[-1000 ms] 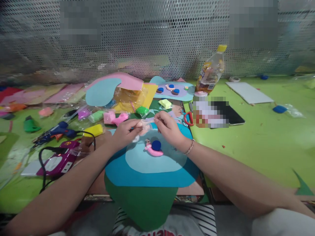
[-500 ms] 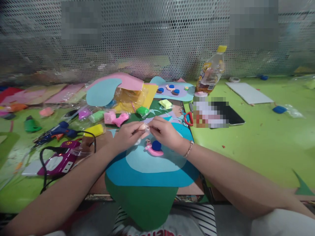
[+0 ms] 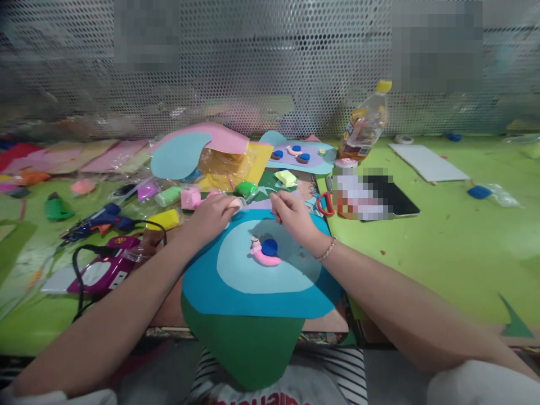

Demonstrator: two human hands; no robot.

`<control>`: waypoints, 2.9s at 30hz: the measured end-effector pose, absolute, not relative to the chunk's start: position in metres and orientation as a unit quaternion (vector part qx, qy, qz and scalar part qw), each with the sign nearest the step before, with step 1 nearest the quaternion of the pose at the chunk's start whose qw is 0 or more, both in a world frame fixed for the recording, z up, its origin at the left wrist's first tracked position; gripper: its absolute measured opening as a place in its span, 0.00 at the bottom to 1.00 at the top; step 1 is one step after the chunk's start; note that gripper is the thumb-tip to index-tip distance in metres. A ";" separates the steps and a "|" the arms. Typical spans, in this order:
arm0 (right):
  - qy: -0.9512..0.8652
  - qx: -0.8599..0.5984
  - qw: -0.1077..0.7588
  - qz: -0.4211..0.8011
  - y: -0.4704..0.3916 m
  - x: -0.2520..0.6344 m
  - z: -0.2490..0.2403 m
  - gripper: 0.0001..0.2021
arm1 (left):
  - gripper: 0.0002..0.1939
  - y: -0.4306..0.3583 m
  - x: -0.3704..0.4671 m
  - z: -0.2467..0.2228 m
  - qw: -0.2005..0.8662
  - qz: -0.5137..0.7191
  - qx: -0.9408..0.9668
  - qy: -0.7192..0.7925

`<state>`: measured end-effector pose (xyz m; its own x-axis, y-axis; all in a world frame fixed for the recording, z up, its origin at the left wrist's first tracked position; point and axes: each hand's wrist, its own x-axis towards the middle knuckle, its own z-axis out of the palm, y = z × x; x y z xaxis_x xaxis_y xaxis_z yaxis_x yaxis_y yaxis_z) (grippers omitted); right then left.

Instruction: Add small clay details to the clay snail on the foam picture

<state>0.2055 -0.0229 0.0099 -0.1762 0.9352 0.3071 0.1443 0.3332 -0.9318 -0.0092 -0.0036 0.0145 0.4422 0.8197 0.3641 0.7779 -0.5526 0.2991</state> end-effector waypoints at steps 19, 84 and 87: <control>-0.774 -0.423 0.324 0.343 -0.026 0.202 0.004 0.20 | 0.14 -0.012 -0.002 0.009 -0.043 0.252 0.851 0.458; -0.878 -0.294 0.159 0.343 -0.020 0.212 0.013 0.09 | 0.11 -0.032 0.005 0.022 -0.002 0.255 0.878 0.405; -0.876 -0.303 0.148 0.346 -0.019 0.211 0.014 0.08 | 0.11 -0.032 0.006 0.022 0.004 0.252 0.878 0.407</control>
<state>0.2114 -0.0190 0.0140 -0.7724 0.6333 0.0487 0.4289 0.5767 -0.6953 0.0058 -0.0317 0.0218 0.5416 0.7167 0.4393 0.7129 -0.6685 0.2118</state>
